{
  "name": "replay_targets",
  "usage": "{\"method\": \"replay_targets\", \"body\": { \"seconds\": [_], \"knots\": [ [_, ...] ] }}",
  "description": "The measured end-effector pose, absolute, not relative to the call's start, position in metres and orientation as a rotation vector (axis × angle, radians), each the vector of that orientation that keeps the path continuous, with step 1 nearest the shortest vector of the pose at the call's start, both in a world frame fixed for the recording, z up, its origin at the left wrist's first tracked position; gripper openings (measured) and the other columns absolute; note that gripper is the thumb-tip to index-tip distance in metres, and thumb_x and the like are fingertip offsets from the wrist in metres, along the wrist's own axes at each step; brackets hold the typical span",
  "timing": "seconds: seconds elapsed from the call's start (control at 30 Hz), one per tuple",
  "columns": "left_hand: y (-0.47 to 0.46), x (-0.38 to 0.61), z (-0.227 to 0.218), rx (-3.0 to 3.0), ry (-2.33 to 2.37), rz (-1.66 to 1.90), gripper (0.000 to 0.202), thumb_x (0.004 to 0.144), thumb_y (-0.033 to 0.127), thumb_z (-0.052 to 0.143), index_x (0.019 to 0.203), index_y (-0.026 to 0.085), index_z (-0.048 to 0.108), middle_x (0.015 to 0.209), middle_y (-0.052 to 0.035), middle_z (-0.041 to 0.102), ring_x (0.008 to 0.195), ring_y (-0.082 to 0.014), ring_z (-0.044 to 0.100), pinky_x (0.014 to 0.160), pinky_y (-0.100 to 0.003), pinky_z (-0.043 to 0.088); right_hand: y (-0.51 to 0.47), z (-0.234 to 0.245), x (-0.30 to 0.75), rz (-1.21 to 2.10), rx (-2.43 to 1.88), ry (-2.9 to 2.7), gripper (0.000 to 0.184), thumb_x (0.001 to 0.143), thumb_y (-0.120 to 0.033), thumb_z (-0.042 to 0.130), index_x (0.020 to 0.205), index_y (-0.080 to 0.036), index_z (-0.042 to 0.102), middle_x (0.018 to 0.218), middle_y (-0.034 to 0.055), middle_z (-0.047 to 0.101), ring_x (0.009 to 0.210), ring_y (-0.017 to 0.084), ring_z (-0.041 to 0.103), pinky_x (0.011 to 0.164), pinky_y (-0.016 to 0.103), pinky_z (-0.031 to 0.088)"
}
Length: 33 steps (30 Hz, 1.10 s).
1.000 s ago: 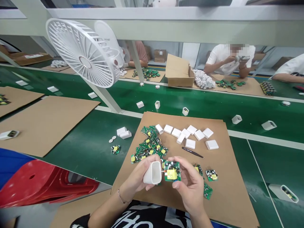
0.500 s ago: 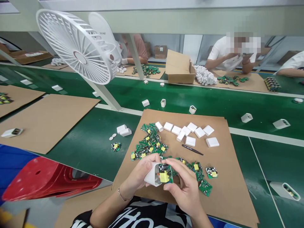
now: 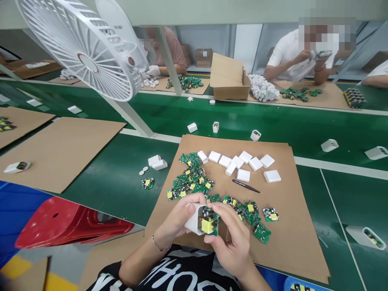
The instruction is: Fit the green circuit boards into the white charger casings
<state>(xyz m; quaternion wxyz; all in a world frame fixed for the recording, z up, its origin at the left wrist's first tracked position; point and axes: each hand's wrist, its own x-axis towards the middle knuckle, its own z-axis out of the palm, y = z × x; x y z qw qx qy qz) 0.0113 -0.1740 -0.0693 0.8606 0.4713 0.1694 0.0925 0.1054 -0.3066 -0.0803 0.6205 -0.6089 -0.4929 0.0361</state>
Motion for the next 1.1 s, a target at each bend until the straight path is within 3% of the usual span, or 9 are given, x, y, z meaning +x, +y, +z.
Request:
{"method": "replay_targets", "body": {
  "seconds": [0.3,0.7,1.1],
  "knots": [
    [-0.175,0.009,-0.073,1.027,0.403,0.187,0.062,0.060,0.075,0.069,0.069,0.016,0.050,0.048,0.0070,0.043,0.033,-0.0035,0.032,0.030,-0.015,0.021,-0.312,-0.078,0.117,0.158,-1.472,-1.294,0.043,0.092,-0.039,0.057,0.134,-0.029,0.052,0.114,0.0081,0.069,0.107,0.025,0.065,0.092,0.039,0.055],
    [-0.174,0.005,-0.076,1.138,0.363,0.257,0.062,0.063,0.075,0.067,0.067,0.015,0.050,0.054,0.0047,0.043,0.043,-0.0050,0.033,0.041,-0.017,0.024,-0.308,-0.067,0.113,0.070,-1.390,-1.375,0.041,0.095,-0.038,0.053,0.132,-0.020,0.053,0.106,0.0124,0.070,0.097,0.026,0.068,0.079,0.040,0.059],
    [-0.176,0.003,-0.075,1.161,0.334,0.279,0.062,0.063,0.075,0.066,0.066,0.014,0.054,0.054,0.0038,0.044,0.046,-0.0059,0.033,0.044,-0.018,0.024,-0.312,-0.067,0.110,0.122,-1.352,-1.352,0.043,0.095,-0.039,0.053,0.133,-0.020,0.051,0.106,0.0108,0.069,0.100,0.023,0.066,0.085,0.038,0.057]
  ]
}}
